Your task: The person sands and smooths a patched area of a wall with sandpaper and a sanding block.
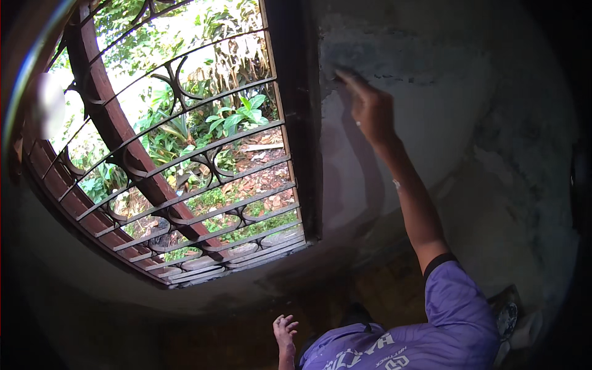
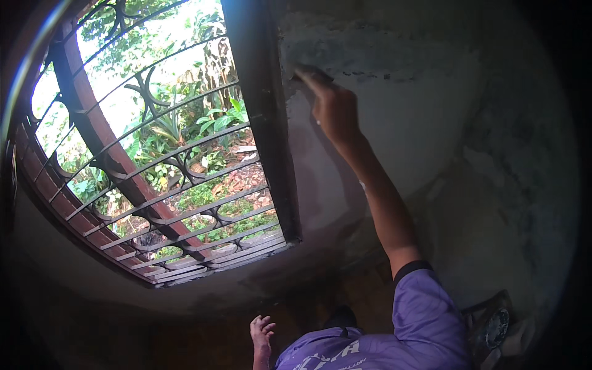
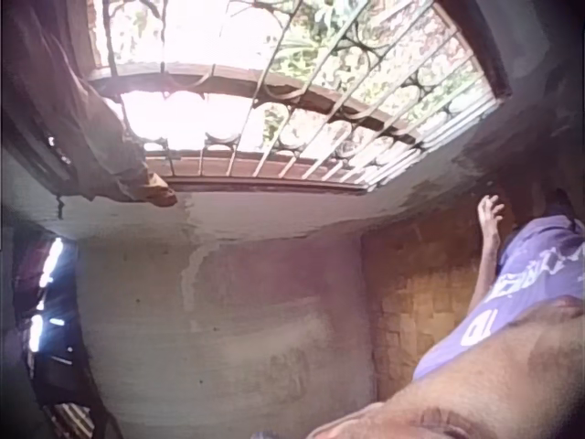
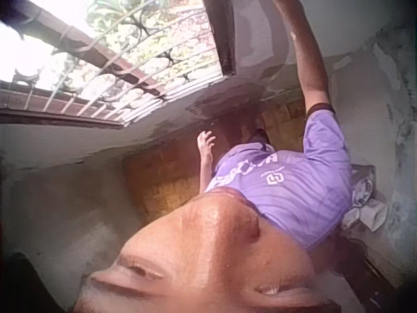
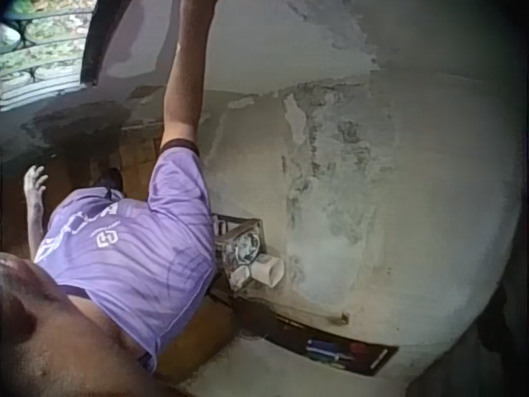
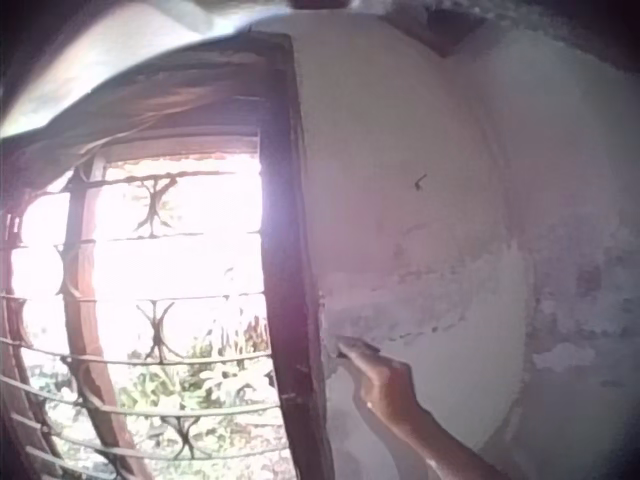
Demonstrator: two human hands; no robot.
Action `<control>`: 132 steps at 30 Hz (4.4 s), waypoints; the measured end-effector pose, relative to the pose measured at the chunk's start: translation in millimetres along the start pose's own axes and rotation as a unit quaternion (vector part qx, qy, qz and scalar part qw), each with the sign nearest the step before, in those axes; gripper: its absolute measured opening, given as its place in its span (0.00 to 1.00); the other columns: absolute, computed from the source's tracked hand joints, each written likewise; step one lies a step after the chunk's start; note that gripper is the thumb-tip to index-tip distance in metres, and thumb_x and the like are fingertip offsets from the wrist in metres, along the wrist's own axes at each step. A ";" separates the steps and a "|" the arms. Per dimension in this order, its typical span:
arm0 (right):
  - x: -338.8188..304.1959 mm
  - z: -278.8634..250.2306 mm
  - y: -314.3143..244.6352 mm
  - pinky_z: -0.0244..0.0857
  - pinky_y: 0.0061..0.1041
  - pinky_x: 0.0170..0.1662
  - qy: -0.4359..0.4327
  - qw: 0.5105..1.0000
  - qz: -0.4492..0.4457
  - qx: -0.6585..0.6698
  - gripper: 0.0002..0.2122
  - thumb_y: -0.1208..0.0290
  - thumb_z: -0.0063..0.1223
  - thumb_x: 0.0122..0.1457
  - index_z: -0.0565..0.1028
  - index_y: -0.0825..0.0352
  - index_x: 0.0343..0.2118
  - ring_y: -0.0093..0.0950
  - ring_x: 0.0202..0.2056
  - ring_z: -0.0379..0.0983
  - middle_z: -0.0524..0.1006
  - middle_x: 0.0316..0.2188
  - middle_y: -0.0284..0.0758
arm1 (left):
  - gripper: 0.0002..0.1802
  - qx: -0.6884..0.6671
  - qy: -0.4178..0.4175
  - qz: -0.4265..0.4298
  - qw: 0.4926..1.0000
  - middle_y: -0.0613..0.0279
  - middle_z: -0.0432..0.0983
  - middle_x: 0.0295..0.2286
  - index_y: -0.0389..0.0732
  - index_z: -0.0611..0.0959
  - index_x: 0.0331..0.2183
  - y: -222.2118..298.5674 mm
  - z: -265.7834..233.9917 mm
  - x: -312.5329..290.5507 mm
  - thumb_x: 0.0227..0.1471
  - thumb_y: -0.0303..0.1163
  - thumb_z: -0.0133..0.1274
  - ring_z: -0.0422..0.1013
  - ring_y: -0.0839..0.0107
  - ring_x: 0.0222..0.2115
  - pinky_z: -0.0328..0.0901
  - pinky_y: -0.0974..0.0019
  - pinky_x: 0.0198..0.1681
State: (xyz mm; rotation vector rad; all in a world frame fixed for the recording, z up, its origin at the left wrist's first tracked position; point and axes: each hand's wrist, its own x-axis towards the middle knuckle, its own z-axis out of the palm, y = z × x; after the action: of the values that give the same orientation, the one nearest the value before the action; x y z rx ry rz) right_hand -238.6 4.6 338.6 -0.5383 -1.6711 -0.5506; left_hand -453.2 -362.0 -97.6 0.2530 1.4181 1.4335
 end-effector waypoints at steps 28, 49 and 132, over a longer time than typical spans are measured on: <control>-147.2 26.0 -6.1 0.70 0.36 0.30 -0.284 0.954 0.088 0.040 0.16 0.80 0.54 0.41 0.74 0.67 0.37 0.39 0.26 0.75 0.76 0.26 0.42 | 0.26 -0.002 0.034 0.023 0.999 0.58 0.71 0.44 0.40 0.67 0.51 -2.0 33.2 21.7 0.58 0.47 0.40 0.71 0.70 0.35 0.63 0.71 0.31; -165.0 38.8 3.8 0.67 0.38 0.43 -0.264 0.881 0.283 0.271 0.17 0.80 0.54 0.39 0.73 0.65 0.37 0.38 0.37 0.73 0.75 0.36 0.37 | 0.23 -0.042 0.093 0.026 0.994 0.59 0.72 0.43 0.40 0.69 0.49 -10.6 49.2 20.3 0.58 0.45 0.39 0.71 0.69 0.35 0.63 0.71 0.32; -256.8 42.1 -31.5 0.64 0.37 0.50 -0.309 0.949 0.061 0.016 0.22 0.85 0.47 0.46 0.71 0.65 0.47 0.42 0.44 0.69 0.72 0.43 0.42 | 0.24 -0.109 -0.011 -0.033 0.993 0.60 0.70 0.45 0.40 0.69 0.49 -31.6 -18.2 -18.4 0.57 0.46 0.41 0.70 0.69 0.38 0.63 0.70 0.35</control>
State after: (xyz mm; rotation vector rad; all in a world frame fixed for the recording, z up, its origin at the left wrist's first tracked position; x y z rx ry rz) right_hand -250.0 -5.8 76.9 -0.8431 -2.2128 -0.2702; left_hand -443.1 -395.0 -119.4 0.0822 1.2290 1.5125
